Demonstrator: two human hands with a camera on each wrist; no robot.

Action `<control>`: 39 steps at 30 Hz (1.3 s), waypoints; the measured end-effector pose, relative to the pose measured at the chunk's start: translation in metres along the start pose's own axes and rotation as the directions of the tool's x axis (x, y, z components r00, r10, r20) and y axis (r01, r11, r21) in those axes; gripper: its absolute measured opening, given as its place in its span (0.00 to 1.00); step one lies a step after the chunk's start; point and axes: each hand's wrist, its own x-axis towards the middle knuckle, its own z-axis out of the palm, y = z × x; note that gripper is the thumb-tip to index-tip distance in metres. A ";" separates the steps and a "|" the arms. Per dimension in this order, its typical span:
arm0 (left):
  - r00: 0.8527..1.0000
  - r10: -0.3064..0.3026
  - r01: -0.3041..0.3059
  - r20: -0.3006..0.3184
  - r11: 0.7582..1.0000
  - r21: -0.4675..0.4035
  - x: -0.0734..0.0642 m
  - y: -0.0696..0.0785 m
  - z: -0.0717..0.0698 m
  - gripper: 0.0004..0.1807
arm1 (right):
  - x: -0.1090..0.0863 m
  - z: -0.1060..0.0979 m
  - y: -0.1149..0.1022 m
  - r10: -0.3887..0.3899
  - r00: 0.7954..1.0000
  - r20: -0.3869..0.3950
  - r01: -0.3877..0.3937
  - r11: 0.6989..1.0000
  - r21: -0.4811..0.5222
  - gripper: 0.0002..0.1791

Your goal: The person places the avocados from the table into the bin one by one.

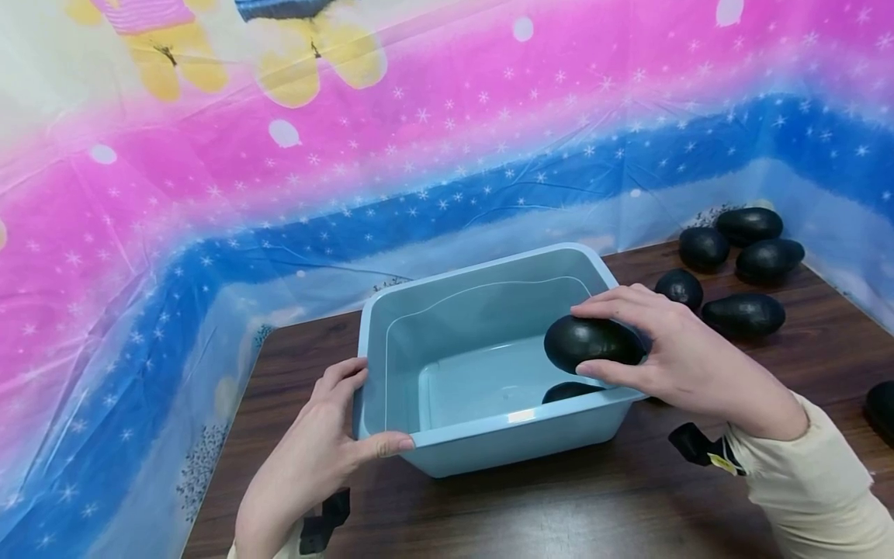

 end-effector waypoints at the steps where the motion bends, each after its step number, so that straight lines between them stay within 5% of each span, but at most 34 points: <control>1: 1.000 0.001 -0.001 -0.001 1.000 0.000 0.000 0.000 0.000 0.60 | 0.000 0.000 0.000 0.002 1.000 0.003 -0.002 1.000 0.002 0.30; 16: 1.000 0.001 -0.001 0.006 1.000 -0.007 -0.001 0.000 0.000 0.60 | 0.000 0.004 0.001 0.037 0.999 0.036 -0.037 0.999 -0.010 0.27; 29: 1.000 0.005 -0.005 -0.003 1.000 -0.001 -0.002 0.000 -0.001 0.60 | 0.000 -0.005 0.002 -0.003 0.992 -0.124 -0.003 0.999 -0.046 0.27; 35: 1.000 0.007 -0.007 0.000 1.000 -0.006 -0.002 0.000 -0.001 0.59 | -0.003 -0.019 0.009 0.054 0.946 -0.320 -0.076 0.996 -0.057 0.21; 39: 1.000 0.004 -0.004 -0.002 1.000 -0.006 -0.002 0.000 -0.001 0.60 | -0.008 -0.032 0.022 0.191 0.899 -0.395 -0.229 0.972 -0.052 0.15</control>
